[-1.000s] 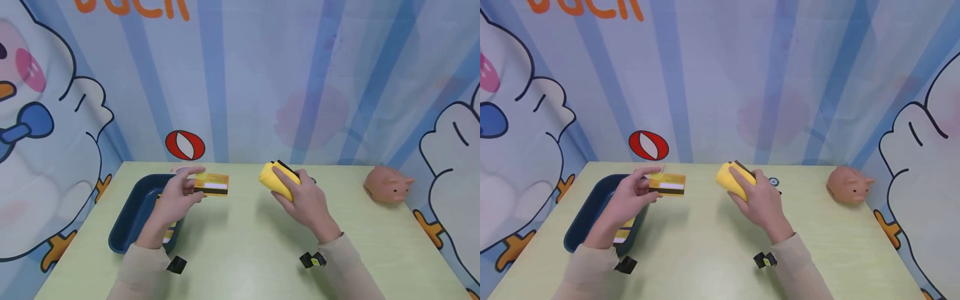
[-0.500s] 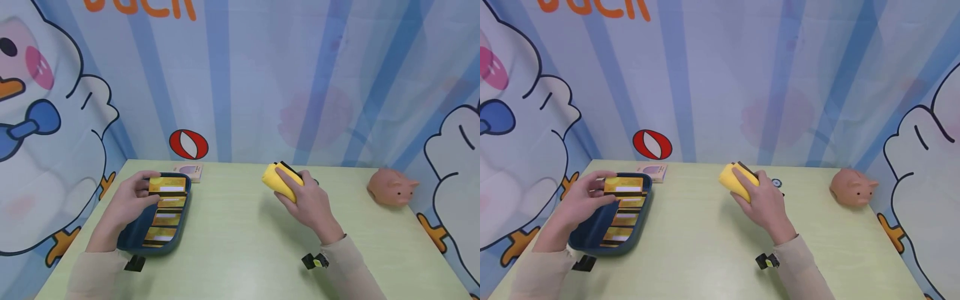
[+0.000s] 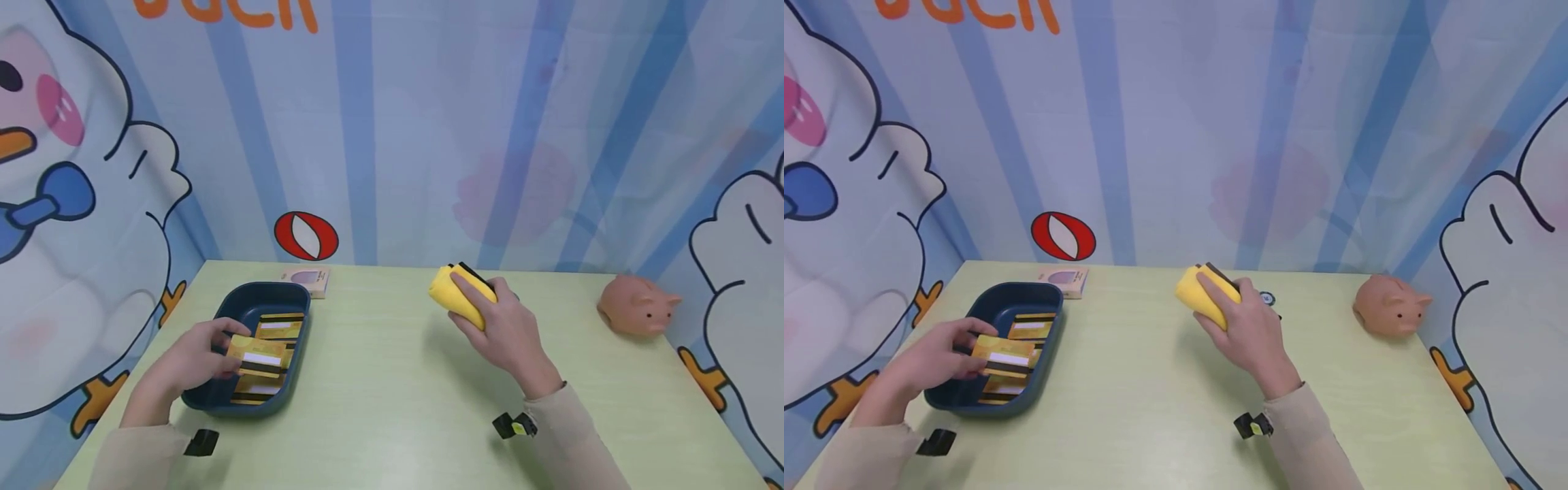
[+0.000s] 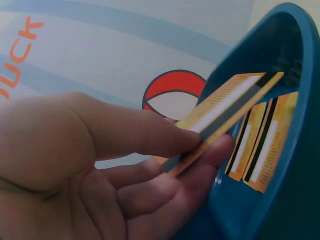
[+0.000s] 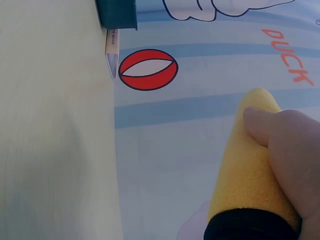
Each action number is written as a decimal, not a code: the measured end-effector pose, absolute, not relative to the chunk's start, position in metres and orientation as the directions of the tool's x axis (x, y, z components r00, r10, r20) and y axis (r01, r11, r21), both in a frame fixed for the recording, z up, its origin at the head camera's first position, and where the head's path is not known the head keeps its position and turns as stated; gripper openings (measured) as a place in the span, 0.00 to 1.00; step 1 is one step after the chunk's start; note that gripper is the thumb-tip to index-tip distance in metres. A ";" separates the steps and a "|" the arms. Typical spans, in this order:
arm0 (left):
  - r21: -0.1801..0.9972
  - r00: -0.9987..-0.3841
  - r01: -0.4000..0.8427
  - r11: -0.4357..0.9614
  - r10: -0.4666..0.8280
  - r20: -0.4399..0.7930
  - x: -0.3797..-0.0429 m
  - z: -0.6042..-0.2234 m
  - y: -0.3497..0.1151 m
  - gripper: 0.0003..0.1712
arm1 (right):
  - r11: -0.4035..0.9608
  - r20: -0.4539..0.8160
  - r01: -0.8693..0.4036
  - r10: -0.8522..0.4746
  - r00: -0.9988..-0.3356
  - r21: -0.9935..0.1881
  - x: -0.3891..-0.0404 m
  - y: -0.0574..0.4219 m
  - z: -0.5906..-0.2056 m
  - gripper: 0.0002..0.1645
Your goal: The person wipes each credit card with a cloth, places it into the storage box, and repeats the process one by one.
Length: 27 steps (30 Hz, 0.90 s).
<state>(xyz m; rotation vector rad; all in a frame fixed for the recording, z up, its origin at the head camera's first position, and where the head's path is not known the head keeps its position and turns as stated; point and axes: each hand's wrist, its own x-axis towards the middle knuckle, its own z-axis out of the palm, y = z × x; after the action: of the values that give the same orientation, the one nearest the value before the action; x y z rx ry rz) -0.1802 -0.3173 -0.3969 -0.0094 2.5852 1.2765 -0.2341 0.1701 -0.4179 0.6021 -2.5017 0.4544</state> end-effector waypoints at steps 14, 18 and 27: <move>0.712 -0.925 -0.186 0.677 0.123 -0.359 -0.179 -0.419 -0.317 0.21 | 0.851 0.557 -0.485 -0.307 -0.771 -0.201 -0.233 0.173 -0.413 0.41; 0.633 -0.936 -0.142 0.761 0.105 -0.336 -0.179 -0.416 -0.314 0.19 | 0.857 0.558 -0.471 -0.292 -0.777 -0.207 -0.231 0.179 -0.413 0.41; 0.544 -0.929 -0.114 0.831 0.104 -0.354 -0.179 -0.413 -0.312 0.15 | 0.904 0.310 -0.328 -0.240 -0.920 -0.273 -0.219 0.213 -0.421 0.38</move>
<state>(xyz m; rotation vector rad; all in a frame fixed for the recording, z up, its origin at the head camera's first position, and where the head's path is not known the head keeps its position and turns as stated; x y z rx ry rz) -0.1788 -0.3118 -0.4127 -0.0072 2.6397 0.8174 -0.2195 0.2134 -0.4207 0.4259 -2.7983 0.4687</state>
